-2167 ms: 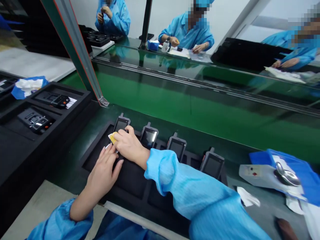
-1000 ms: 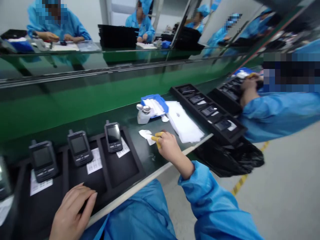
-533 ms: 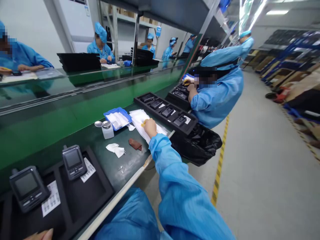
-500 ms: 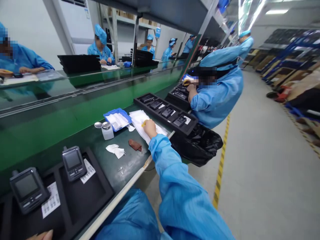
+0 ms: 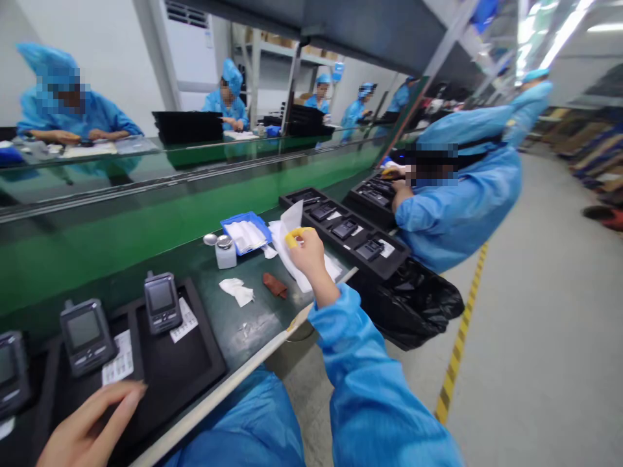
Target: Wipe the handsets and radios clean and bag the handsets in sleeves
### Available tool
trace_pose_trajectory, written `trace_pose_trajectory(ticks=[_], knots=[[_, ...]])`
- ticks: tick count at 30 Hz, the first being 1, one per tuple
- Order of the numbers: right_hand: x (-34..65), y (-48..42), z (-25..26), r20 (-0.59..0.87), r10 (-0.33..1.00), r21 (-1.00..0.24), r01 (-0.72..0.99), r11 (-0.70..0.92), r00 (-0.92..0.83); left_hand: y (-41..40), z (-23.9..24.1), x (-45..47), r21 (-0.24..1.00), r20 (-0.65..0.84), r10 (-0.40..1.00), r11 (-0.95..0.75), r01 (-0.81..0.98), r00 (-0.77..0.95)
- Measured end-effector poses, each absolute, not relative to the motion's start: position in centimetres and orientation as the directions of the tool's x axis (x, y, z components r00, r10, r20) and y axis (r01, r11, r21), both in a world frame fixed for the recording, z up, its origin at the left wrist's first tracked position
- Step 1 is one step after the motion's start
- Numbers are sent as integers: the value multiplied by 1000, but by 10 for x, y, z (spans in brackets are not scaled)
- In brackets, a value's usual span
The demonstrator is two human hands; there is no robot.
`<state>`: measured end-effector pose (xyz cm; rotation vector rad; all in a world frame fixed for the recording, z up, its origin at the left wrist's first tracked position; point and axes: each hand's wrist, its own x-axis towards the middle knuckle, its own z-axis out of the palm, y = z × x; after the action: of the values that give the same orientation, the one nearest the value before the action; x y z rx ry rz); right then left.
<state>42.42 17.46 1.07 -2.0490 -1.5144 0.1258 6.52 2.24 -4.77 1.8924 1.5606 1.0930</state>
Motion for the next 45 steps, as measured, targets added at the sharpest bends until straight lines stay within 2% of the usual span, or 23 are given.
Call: trace_pose_trajectory(ticks=[2, 3, 4, 5, 6, 8, 11, 14, 15, 17, 19, 23, 27, 37, 45], knots=[[379, 144, 13, 356, 926, -487, 871, 68, 127, 32, -36, 86, 939, 71, 997, -80, 334, 39], [355, 127, 11, 481, 868, -415, 841, 347, -121, 36, -31, 97, 986, -9, 997, -4, 168, 80], [331, 108, 6, 564, 763, -313, 774, 550, -314, 40, -27, 107, 999, -51, 992, 49, 23, 115], [308, 90, 0, 598, 662, -205, 712, 671, -452, 43, -24, 116, 992, -82, 987, 94, -84, 138], [288, 73, -7, 591, 607, -144, 671, 727, -531, 45, -22, 121, 977, -121, 987, 137, -165, 102], [258, 47, -19, 530, 543, -104, 585, 804, -652, 45, -21, 123, 935, -229, 971, 201, -292, -64], [241, 39, -22, 469, 519, -233, 466, 853, -715, 35, -26, 102, 874, -399, 884, 288, -390, -241], [242, 75, -6, 501, 565, -398, 405, 823, -655, 21, -31, 72, 868, -460, 834, 351, -352, -305], [241, 95, 1, 491, 628, -433, 457, 777, -604, 17, -31, 65, 874, -461, 831, 364, -322, -311], [235, 140, 14, 339, 811, -481, 652, 586, -478, 11, -32, 58, 880, -461, 840, 390, -270, -288], [221, 181, 21, 111, 941, -496, 802, 332, -321, 8, -30, 57, 883, -459, 861, 417, -214, -217], [195, 233, 17, -112, 953, -514, 837, 187, -281, 5, -28, 59, 901, -427, 889, 406, -150, -162], [187, 245, 5, -264, 931, -554, 830, 66, -251, 5, -31, 49, 883, -464, 855, 424, -201, -234], [181, 240, -6, -289, 920, -747, 664, -45, -263, 12, -44, 44, 871, -452, 871, 386, -303, -193], [201, 228, 2, -70, 965, -853, 516, 73, -252, 18, -38, 47, 898, -420, 858, 348, -268, -294]])
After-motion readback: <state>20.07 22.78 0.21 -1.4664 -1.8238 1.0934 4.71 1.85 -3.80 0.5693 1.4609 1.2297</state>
